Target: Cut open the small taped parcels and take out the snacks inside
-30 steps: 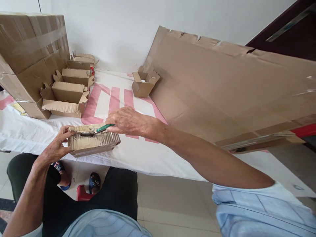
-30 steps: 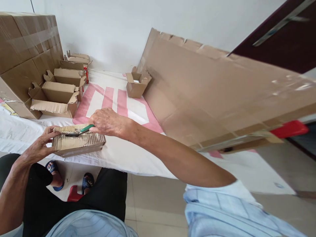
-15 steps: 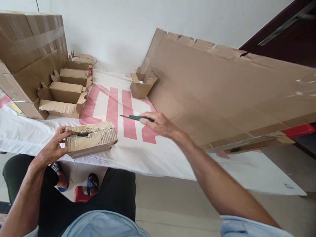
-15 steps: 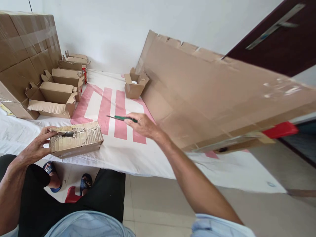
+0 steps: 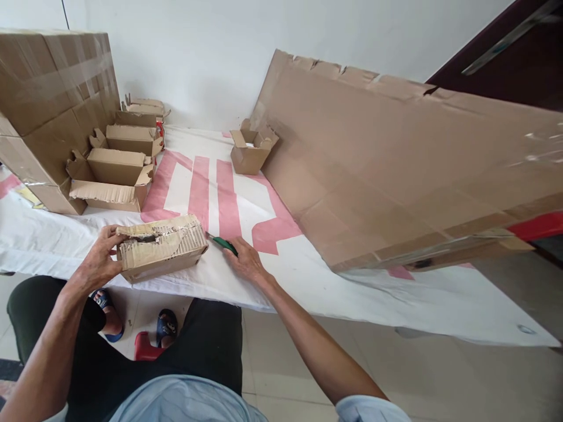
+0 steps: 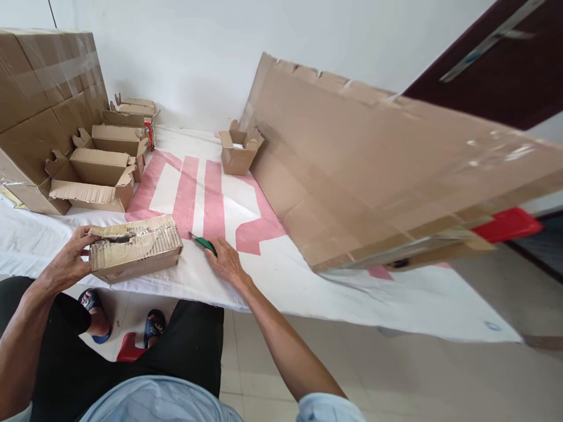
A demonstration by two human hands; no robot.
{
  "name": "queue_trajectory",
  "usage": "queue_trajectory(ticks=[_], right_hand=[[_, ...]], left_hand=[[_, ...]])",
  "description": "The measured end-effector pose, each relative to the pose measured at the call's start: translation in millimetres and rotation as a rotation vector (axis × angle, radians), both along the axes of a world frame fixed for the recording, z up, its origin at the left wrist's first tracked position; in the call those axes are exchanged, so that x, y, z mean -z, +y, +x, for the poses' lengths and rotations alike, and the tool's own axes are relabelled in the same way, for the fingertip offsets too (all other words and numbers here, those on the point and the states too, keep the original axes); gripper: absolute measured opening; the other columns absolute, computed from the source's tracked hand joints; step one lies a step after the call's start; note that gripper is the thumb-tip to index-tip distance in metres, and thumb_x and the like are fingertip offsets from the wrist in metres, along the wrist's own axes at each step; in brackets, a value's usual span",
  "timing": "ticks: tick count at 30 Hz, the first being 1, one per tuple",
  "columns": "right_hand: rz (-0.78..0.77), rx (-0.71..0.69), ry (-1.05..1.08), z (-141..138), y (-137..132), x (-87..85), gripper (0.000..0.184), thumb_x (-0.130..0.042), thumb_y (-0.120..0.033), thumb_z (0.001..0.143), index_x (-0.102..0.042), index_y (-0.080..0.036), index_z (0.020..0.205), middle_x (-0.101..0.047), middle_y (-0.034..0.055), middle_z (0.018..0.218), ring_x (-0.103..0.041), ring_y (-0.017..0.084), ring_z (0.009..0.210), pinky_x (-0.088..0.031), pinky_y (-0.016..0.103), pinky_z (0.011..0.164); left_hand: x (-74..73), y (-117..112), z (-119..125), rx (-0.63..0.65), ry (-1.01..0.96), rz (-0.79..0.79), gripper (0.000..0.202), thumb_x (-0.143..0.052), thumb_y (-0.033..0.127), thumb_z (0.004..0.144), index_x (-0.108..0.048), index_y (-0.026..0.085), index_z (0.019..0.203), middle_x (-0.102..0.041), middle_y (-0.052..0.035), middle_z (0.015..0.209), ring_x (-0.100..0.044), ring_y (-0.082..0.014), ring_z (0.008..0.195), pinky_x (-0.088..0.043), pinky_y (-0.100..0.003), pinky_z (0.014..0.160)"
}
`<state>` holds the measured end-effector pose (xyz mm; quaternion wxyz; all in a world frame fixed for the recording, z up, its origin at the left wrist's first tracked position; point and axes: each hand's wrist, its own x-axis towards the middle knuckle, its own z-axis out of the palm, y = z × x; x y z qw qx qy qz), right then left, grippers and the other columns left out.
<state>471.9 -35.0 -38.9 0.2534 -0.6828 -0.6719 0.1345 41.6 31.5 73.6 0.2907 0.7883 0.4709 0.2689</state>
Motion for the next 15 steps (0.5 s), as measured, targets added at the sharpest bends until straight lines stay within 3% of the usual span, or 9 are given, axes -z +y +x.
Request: queue_trajectory(ticks=[4,7,12,15], right_hand=[[0.118,0.052,0.237,1.5,8.9,-24.3,0.034,-0.055,-0.045,0.105,-0.076,-0.02,0.115,-0.075,0.0107,0.107,-0.071,0.029,0.1,-0.059,0.043,0.094],[0.208,-0.019,0.365,-1.8,11.7,-64.3,0.039,-0.058,-0.052,0.105,-0.078,-0.022,0.121,-0.076,0.0077,0.105,-0.071,0.027,0.096,-0.06,0.041,0.09],[0.17,-0.434,0.284,-24.1,12.6,-145.8,0.035,-0.065,-0.048,0.109,-0.087,-0.022,0.116,-0.077,0.0066,0.096,-0.069,0.023,0.087,-0.056,0.038,0.082],[0.118,-0.612,0.159,-42.8,16.2,-178.5,0.031,-0.064,-0.04,0.11,-0.089,-0.023,0.118,-0.079,0.0056,0.094,-0.069,0.021,0.085,-0.054,0.035,0.081]], left_hand=[[-4.0,-4.9,0.4,0.01,0.053,0.055,0.044,-0.083,0.051,0.087,-0.083,0.025,0.123,-0.061,-0.0123,0.147,-0.066,-0.0336,0.132,-0.067,-0.047,0.103],[-2.7,-6.0,-2.0,0.037,0.075,0.098,0.041,-0.078,0.041,0.089,-0.082,0.025,0.126,-0.061,-0.0123,0.149,-0.065,-0.0332,0.133,-0.064,-0.049,0.112],[4.6,-10.7,-2.7,0.026,0.113,0.172,0.043,-0.074,0.03,0.087,-0.08,0.026,0.13,-0.06,-0.012,0.151,-0.067,-0.0328,0.134,-0.061,-0.051,0.12],[7.3,-14.7,-1.3,0.046,0.107,0.209,0.043,-0.071,0.027,0.089,-0.078,0.025,0.131,-0.058,-0.0128,0.154,-0.066,-0.0346,0.14,-0.06,-0.051,0.121]])
